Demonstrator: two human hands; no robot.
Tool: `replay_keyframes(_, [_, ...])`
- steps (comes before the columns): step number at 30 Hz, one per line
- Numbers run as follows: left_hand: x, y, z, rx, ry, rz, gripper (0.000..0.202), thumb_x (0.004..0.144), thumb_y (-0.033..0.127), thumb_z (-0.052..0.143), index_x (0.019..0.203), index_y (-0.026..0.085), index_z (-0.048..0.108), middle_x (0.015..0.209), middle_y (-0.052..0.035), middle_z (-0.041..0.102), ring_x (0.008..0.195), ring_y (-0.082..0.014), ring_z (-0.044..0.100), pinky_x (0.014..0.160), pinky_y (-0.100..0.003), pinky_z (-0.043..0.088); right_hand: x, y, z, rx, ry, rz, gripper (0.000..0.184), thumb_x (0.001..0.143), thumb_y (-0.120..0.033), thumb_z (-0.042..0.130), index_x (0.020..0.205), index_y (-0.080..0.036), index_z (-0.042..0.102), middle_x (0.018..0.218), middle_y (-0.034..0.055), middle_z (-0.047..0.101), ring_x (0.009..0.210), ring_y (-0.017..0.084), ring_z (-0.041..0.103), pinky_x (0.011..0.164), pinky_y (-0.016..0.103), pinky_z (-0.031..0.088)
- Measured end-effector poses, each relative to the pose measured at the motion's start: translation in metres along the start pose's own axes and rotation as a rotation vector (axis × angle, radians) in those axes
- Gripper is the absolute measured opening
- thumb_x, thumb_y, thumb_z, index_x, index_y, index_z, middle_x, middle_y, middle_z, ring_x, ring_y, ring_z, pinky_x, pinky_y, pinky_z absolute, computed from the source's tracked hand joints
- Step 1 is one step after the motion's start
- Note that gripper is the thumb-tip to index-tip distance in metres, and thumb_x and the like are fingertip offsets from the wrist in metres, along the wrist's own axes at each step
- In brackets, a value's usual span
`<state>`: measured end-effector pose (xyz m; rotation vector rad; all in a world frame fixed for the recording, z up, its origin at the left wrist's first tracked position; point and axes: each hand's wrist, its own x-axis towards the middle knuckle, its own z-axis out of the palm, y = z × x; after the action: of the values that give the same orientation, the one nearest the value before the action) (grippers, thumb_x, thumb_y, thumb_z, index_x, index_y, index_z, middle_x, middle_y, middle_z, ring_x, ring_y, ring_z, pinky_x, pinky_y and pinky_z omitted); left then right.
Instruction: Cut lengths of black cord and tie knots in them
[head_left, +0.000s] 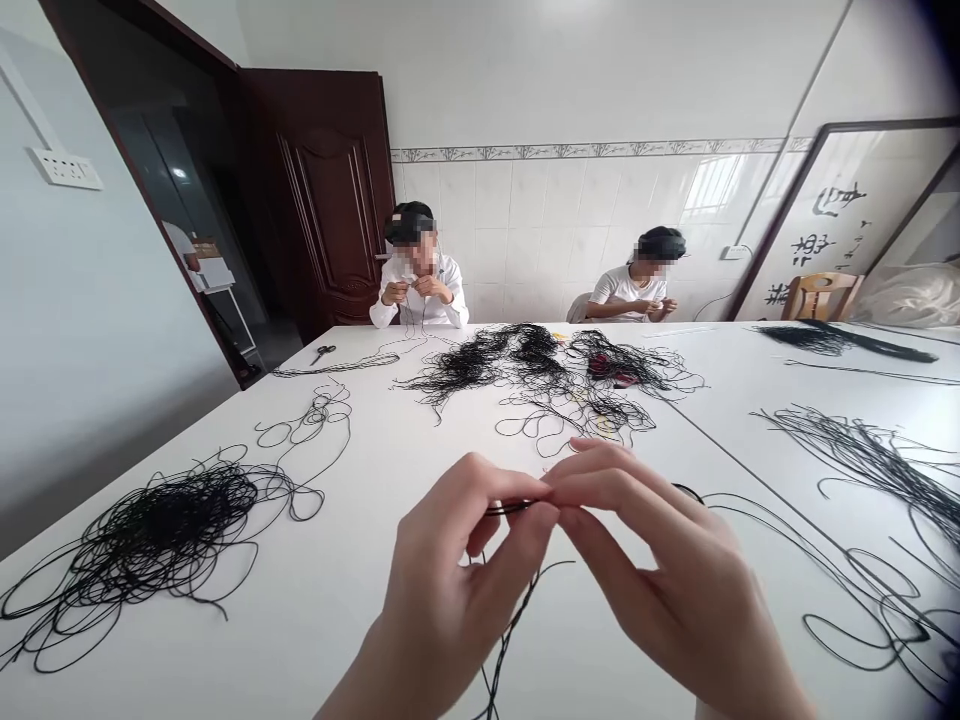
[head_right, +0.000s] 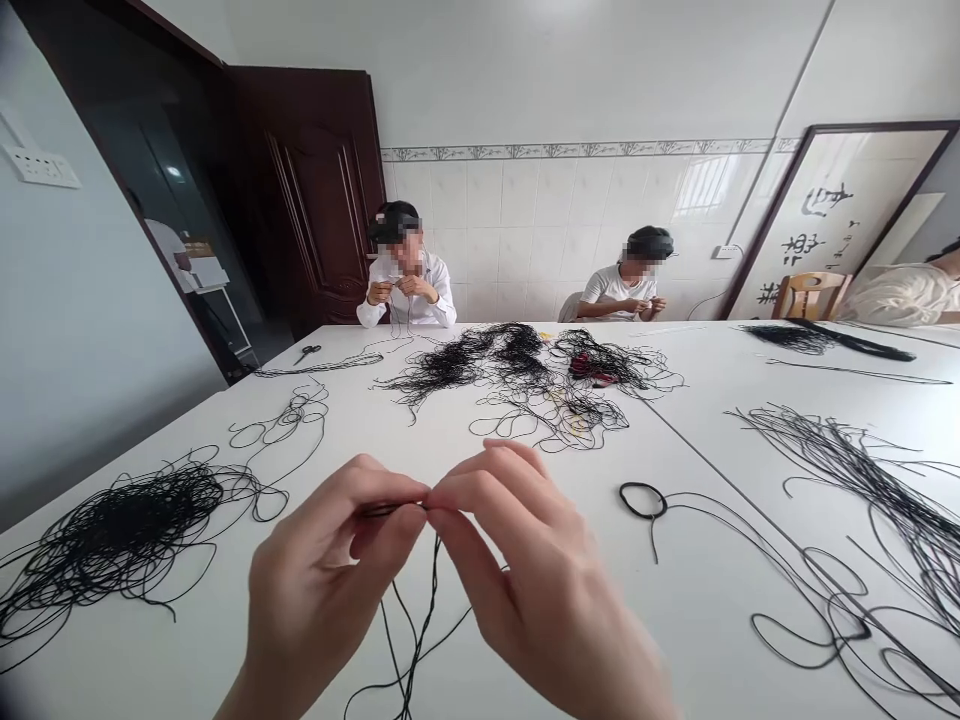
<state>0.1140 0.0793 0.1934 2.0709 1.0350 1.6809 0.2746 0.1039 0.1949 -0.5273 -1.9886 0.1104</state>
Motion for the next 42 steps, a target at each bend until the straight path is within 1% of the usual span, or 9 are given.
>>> replay_keyframes(3, [0.001, 0.001, -0.004, 0.069, -0.019, 0.039, 0.011, 0.093, 0.013, 0.058, 0.09, 0.023, 0.062, 0.077, 0.0011, 0.062, 0.064, -0.0102, 0.054, 0.053, -0.021, 0.042, 0.001, 0.0, 0.0, -0.096, 0.016, -0.048, 0.022, 0.089, 0.002, 0.051, 0.097, -0.019, 0.051, 0.084, 0.0013, 0.061, 0.078, 0.014, 0.057, 0.095, 0.039, 0.044])
replay_keyframes(8, [-0.001, 0.004, -0.01, 0.177, -0.121, 0.041, 0.008, 0.097, 0.018, 0.054, 0.092, 0.021, 0.059, 0.083, -0.0019, 0.063, 0.069, -0.0124, 0.057, 0.057, -0.023, 0.045, 0.001, 0.0, -0.002, -0.118, -0.033, -0.054, 0.018, 0.091, -0.002, 0.05, 0.097, -0.019, 0.051, 0.083, 0.0027, 0.058, 0.08, 0.015, 0.055, 0.075, 0.032, 0.044])
replay_keyframes(18, [0.001, 0.008, -0.014, 0.205, -0.214, -0.06, 0.011, 0.098, 0.024, 0.051, 0.09, 0.021, 0.057, 0.079, -0.0017, 0.06, 0.061, -0.0125, 0.052, 0.045, -0.022, 0.039, 0.0, 0.004, 0.002, -0.207, -0.069, -0.015, 0.009, 0.096, -0.015, 0.043, 0.091, -0.022, 0.047, 0.076, -0.0007, 0.052, 0.063, 0.011, 0.051, 0.059, 0.024, 0.045])
replay_keyframes(22, [-0.001, 0.012, -0.017, 0.166, -0.249, -0.083, 0.011, 0.097, 0.023, 0.052, 0.088, 0.02, 0.057, 0.079, -0.0021, 0.061, 0.063, -0.0129, 0.053, 0.047, -0.022, 0.041, -0.003, 0.009, -0.001, 0.013, -0.151, 0.074, 0.016, 0.096, -0.014, 0.041, 0.083, -0.023, 0.042, 0.068, -0.0028, 0.048, 0.053, 0.01, 0.046, 0.047, 0.019, 0.044])
replay_keyframes(24, [-0.001, 0.012, -0.017, 0.132, -0.263, -0.086, 0.01, 0.096, 0.023, 0.053, 0.087, 0.02, 0.057, 0.079, -0.0018, 0.061, 0.065, -0.013, 0.054, 0.049, -0.023, 0.042, -0.007, 0.014, -0.004, 0.168, -0.201, 0.153, 0.017, 0.098, -0.02, 0.042, 0.082, -0.023, 0.045, 0.067, -0.0014, 0.049, 0.055, 0.011, 0.048, 0.047, 0.02, 0.047])
replay_keyframes(27, [-0.002, 0.012, -0.017, 0.105, -0.272, -0.087, 0.009, 0.096, 0.021, 0.054, 0.087, 0.021, 0.056, 0.079, -0.0001, 0.059, 0.066, -0.0122, 0.054, 0.055, -0.023, 0.044, -0.012, 0.018, -0.005, 0.344, -0.253, 0.339, 0.024, 0.099, -0.033, 0.043, 0.078, -0.022, 0.048, 0.066, -0.0001, 0.044, 0.057, 0.013, 0.046, 0.05, 0.023, 0.048])
replay_keyframes(31, [-0.002, 0.015, -0.016, 0.099, -0.274, -0.098, 0.012, 0.091, 0.014, 0.056, 0.084, 0.022, 0.053, 0.076, 0.003, 0.055, 0.065, -0.0109, 0.051, 0.061, -0.023, 0.044, -0.011, 0.013, -0.002, 0.568, -0.237, 0.598, 0.044, 0.099, -0.05, 0.041, 0.065, -0.021, 0.034, 0.061, -0.0028, 0.028, 0.055, 0.011, 0.03, 0.046, 0.023, 0.036])
replay_keyframes(35, [-0.004, 0.018, -0.014, 0.085, -0.263, -0.061, 0.018, 0.084, 0.006, 0.054, 0.081, 0.022, 0.048, 0.072, 0.004, 0.049, 0.063, -0.0105, 0.048, 0.059, -0.022, 0.042, -0.008, 0.009, 0.003, 0.808, -0.2, 0.646, 0.047, 0.097, -0.052, 0.044, 0.063, -0.021, 0.035, 0.06, -0.0033, 0.026, 0.055, 0.011, 0.027, 0.048, 0.025, 0.03])
replay_keyframes(42, [-0.003, 0.014, -0.012, 0.119, -0.252, 0.026, 0.019, 0.084, 0.002, 0.049, 0.082, 0.021, 0.047, 0.072, 0.0039, 0.045, 0.064, -0.0095, 0.046, 0.057, -0.021, 0.039, 0.003, 0.007, 0.011, 1.245, -0.144, 0.628, 0.047, 0.094, -0.043, 0.056, 0.062, -0.02, 0.031, 0.059, -0.0067, 0.018, 0.051, 0.008, 0.017, 0.047, 0.024, 0.023])
